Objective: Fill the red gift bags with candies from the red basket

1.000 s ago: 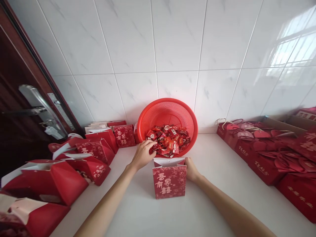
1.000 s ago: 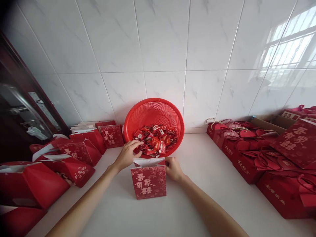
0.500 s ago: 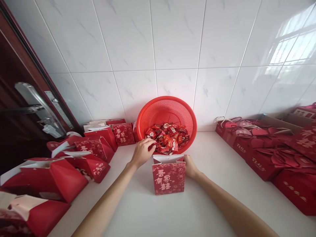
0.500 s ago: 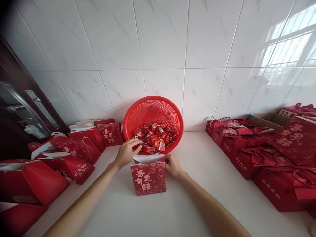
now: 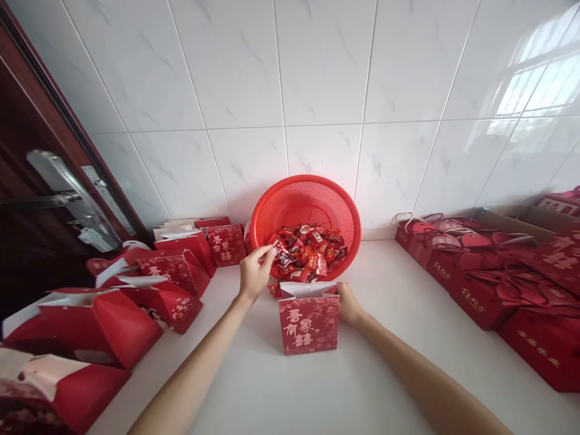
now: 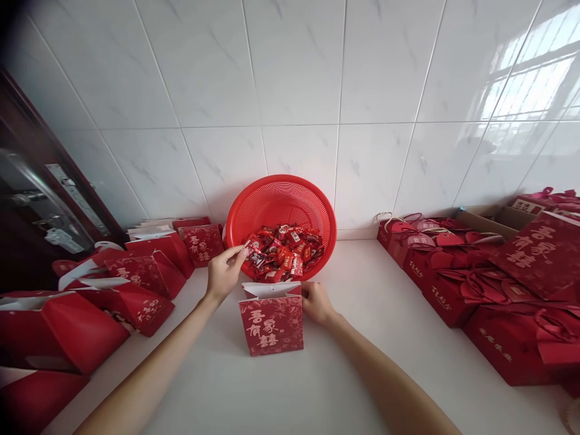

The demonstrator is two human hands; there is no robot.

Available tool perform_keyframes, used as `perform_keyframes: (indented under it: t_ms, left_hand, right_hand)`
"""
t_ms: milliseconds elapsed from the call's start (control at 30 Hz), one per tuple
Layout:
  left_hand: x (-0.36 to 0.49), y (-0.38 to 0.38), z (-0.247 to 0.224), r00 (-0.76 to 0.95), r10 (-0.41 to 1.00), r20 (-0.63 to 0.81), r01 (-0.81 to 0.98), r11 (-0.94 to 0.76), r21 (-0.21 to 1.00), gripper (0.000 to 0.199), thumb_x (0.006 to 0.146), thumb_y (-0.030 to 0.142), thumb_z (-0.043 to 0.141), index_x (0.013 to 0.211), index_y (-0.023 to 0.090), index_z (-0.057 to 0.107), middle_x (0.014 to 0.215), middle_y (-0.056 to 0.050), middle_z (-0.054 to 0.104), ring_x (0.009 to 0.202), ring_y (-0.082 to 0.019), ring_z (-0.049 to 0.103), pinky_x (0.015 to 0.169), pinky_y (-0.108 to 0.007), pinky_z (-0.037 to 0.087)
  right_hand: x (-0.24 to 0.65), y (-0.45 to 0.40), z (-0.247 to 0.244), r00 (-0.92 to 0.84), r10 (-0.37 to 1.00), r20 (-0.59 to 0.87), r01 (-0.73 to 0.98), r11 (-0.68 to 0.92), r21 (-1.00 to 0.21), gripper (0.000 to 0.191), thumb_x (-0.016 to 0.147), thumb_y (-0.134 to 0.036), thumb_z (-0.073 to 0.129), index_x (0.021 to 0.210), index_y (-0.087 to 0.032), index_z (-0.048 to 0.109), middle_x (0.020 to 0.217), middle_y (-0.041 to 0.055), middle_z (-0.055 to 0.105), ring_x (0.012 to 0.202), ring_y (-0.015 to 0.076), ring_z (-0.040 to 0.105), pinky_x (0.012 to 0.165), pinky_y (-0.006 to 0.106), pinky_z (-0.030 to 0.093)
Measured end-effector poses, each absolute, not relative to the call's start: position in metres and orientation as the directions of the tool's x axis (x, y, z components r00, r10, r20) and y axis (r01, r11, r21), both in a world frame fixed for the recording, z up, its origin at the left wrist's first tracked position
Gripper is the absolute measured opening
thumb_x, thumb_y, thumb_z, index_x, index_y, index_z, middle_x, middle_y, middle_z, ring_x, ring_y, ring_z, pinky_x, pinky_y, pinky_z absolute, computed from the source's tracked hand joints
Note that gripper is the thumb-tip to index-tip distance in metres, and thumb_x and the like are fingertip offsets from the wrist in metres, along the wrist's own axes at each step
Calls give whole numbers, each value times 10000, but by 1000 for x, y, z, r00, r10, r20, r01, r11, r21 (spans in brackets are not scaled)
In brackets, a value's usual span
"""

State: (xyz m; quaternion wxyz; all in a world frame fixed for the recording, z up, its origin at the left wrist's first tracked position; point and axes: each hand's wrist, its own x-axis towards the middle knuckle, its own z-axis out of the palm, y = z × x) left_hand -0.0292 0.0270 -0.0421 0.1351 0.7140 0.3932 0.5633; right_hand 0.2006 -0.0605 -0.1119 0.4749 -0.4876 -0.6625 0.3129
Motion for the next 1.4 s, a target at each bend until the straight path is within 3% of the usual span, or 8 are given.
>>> perform_keyframes:
  t_ms: [167, 533, 767, 1100, 1300, 1400]
  left_hand:
    - [-32, 27, -36, 51, 753, 656, 361, -626, 691, 413, 874, 489, 590, 955, 128, 773, 952, -127, 809, 860, -268, 761, 796, -352, 616]
    - [-49, 30, -27, 117, 790, 601, 316, -604, 732, 460, 808, 574, 661, 945, 153, 786, 980, -121, 809, 897, -284, 756, 820, -380, 618]
    - [-48, 29, -27, 148, 798, 584, 318, -597, 736, 478, 813, 590, 663, 958, 151, 783, 1001, -132, 805, 925, -295, 754, 857, -400, 609]
    - [-43, 20, -24, 157, 804, 573, 303, -591, 747, 425, 813, 552, 668, 949, 165, 776, 993, -111, 808, 934, -293, 751, 852, -389, 603]
    - [-42, 25, -29, 119, 837, 534, 257, -546, 798, 422, 787, 540, 693, 947, 154, 753, 858, -94, 797, 696, -251, 746, 727, -368, 607]
    - [-42, 29, -32, 104, 858, 503, 211, -513, 832, 447, 766, 556, 709, 963, 157, 735, 928, -101, 798, 671, -245, 752, 693, -362, 611]
  right_hand:
    - [201, -61, -110, -69, 944, 322, 323, 326, -888, 182, 732, -299, 616, 630, -150, 635, 610, 0, 598, 631, 158, 506, 593, 248, 418]
    - [199, -64, -102, -57, 950, 308, 218, 313, -924, 231, 706, -294, 601, 517, -173, 546, 619, 16, 636, 606, 163, 524, 573, 267, 433]
    - [201, -65, -102, -38, 955, 293, 167, 295, -941, 234, 740, -387, 690, 694, -158, 705, 684, 39, 701, 665, 213, 613, 614, 301, 502]
    - [203, -63, -105, -23, 960, 280, 135, 281, -950, 358, 766, -507, 718, 733, -151, 722, 659, 39, 689, 694, 236, 637, 649, 328, 525]
    - [203, -61, -108, -23, 963, 269, 134, 270, -953, 346, 756, -493, 730, 700, -153, 706, 627, 30, 669, 669, 224, 622, 624, 316, 515]
    - [203, -61, -108, -28, 964, 263, 140, 264, -954, 326, 754, -480, 727, 717, -156, 710, 637, 27, 671, 661, 214, 616, 609, 303, 503]
